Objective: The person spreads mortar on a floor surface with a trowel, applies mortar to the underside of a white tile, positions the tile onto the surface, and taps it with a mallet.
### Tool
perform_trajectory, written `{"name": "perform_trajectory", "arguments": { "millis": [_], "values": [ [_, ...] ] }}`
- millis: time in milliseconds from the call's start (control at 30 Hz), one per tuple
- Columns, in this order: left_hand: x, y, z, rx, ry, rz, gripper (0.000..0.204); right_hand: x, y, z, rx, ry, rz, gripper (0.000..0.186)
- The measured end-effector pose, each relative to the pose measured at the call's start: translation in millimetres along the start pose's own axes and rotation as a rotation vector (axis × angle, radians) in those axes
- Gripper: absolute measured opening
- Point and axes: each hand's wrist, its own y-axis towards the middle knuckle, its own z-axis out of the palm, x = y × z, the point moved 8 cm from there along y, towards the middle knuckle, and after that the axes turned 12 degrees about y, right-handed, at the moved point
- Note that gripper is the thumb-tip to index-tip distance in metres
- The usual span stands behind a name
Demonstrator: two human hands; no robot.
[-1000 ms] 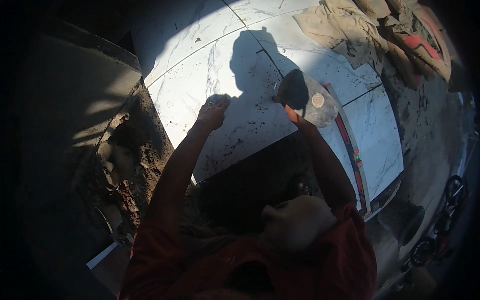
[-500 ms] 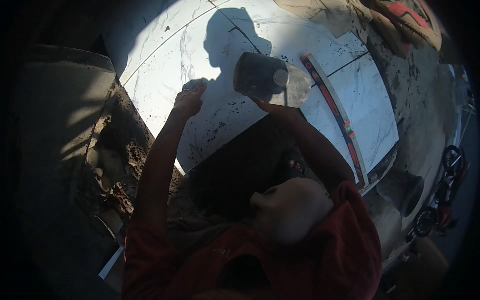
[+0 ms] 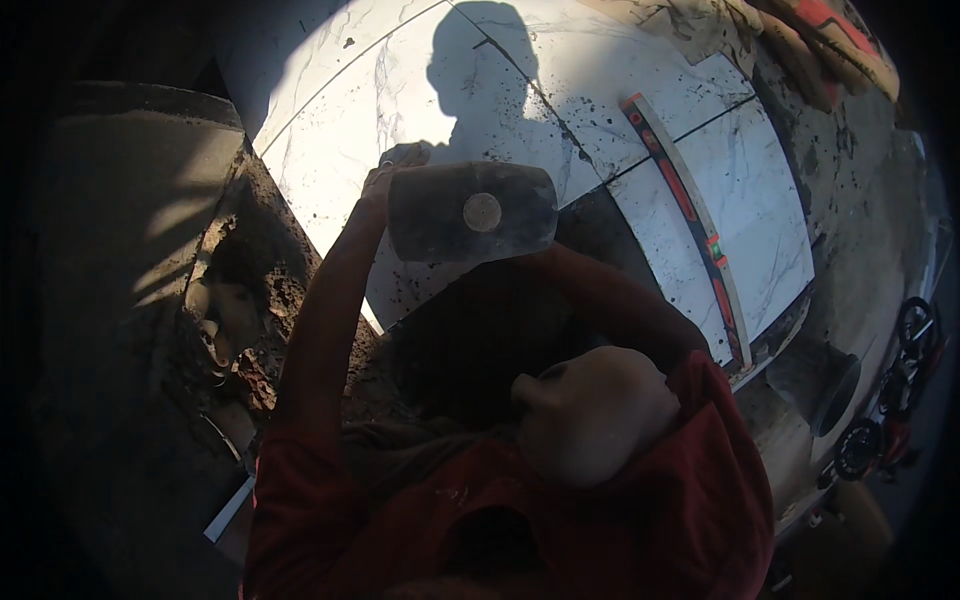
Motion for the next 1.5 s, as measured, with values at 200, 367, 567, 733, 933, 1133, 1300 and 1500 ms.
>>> {"name": "perform_trajectory", "arguments": {
  "millis": [200,367,567,733,933,1133,1300,1500],
  "values": [
    [0,11,29,-0.179,-0.198,0.154,0.061,30,-83,-26,-0.189,-0.164,0.412,0.035],
    [-8,6,6,0.052,0.048,-0.006,0.068,41,-73,-38,-0.053,-0.350,0.520,0.035],
    [22,29,54,-0.233,0.136,0.096,0.075,34,-72,-29,0.396,-0.278,0.781,0.032],
    [24,28,48,-0.066,-0.182,0.113,0.078,43,-56,-24,0.659,-0.161,0.605,0.055],
    [-31,7,-12,0.040,0.124,0.031,0.079,-72,117,-42,-0.600,-0.070,-0.681,0.036],
    [-16,5,-2,0.061,0.090,-0.012,0.083,-115,171,-43,-0.030,1.615,-0.586,0.031],
    [-17,9,-12,0.088,0.046,-0.023,0.082,-126,166,-58,-0.253,1.127,-0.515,0.027],
    [-14,-3,-2,0.039,0.109,0.002,0.079,-89,145,-62,-0.562,0.211,-0.788,0.026]
  ]
}}
